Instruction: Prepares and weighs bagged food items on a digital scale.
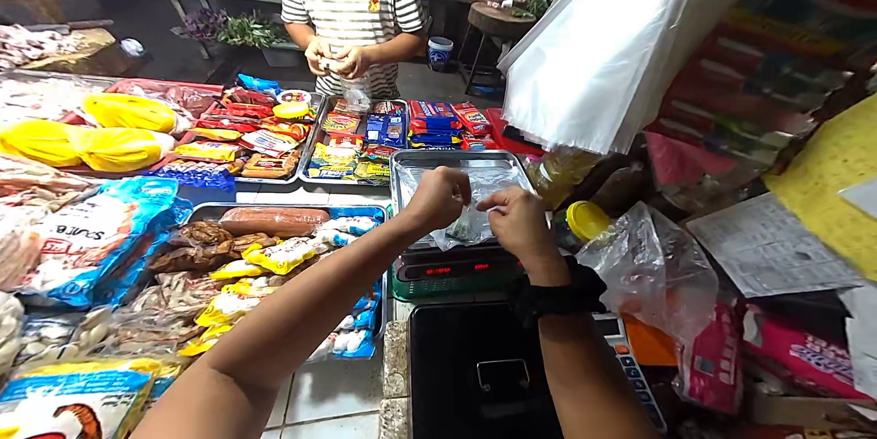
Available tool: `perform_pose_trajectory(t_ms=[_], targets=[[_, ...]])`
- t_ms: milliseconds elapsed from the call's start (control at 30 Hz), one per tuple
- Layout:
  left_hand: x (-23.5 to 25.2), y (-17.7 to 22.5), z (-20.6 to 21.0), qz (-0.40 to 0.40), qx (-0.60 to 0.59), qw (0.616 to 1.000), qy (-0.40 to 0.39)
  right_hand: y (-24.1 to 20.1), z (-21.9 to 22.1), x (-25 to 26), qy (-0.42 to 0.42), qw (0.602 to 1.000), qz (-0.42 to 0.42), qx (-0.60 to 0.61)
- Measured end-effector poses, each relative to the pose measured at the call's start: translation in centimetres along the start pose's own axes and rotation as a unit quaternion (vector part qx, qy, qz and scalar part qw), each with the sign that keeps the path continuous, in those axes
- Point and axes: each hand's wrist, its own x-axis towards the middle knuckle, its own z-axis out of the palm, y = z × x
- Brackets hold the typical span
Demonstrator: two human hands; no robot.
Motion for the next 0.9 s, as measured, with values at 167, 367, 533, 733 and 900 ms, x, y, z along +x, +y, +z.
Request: perform_pose_trajectory(t_ms=[167,367,533,733,900], targets=[[-1.4,-0.2,0.4,-0.021,0.095,0.995,-0.029,0.2,0.7,-0.4,-0.181,0.982,0.034,-0.046],[-0.1,-1.4,1.5,-0.091,0.068,0.992,-0.052,-0.1,2.1,0.2,0.072,0.994,0.004,0.084],[1.8,-1.9,0.9,-0.205,-0.247,0.947,-0.03,0.8,2.2,1.6,0.013,0.994,0.088,0.062],[2.8,-1.0,0.8,-0.298,-0.56,0.773,0.022,1.4,1.6,3.0,0.047,0.939,0.193,0.281],[0.9,1.1,-0.9,-0.175,-0.53,0.824,-0.096,-0.8,-3.1,1.0,0.004,0.747,0.259,0.612]])
